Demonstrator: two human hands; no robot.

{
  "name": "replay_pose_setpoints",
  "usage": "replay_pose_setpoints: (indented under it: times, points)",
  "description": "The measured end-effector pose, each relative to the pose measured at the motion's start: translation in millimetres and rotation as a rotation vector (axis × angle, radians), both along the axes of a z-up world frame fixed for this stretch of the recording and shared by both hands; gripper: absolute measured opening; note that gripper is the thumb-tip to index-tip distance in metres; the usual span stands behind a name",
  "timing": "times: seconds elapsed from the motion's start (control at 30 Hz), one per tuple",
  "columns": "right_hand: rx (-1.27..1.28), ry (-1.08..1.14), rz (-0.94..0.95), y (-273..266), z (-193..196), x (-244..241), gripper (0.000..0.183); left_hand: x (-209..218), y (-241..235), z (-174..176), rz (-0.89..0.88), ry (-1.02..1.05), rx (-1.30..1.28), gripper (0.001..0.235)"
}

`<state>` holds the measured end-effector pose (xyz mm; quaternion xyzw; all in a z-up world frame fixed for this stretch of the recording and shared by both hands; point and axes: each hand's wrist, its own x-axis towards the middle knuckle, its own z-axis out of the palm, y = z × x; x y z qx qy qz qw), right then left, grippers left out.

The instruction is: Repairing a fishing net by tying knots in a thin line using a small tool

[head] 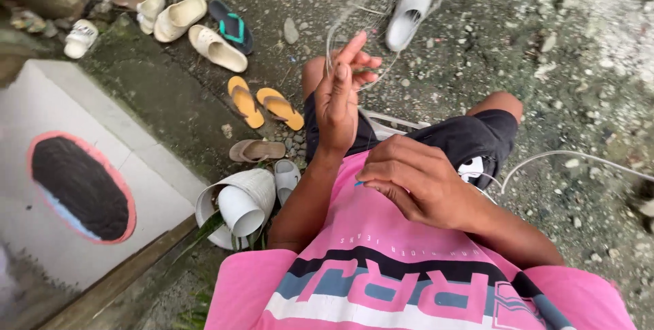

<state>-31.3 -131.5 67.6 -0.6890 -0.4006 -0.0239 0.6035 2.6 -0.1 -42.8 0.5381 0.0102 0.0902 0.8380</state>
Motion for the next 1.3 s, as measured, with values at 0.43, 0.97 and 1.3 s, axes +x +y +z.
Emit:
replay_pose_setpoints:
  times: [0.43,0.97,1.3]
  points:
    - [-0.232,-0.209,0.047,0,-9,9,0.016,6,25,20,-0.239,0.076,-0.421,0.052]
    - [-0.133,0.448,-0.336,-6,-22,22,0.035,1,16,28,-0.29,0.038,-0.378,0.051]
    - [-0.066,0.396,-0.37,3,-32,32,0.032,-4,12,31,-0.251,-0.019,-0.274,0.049]
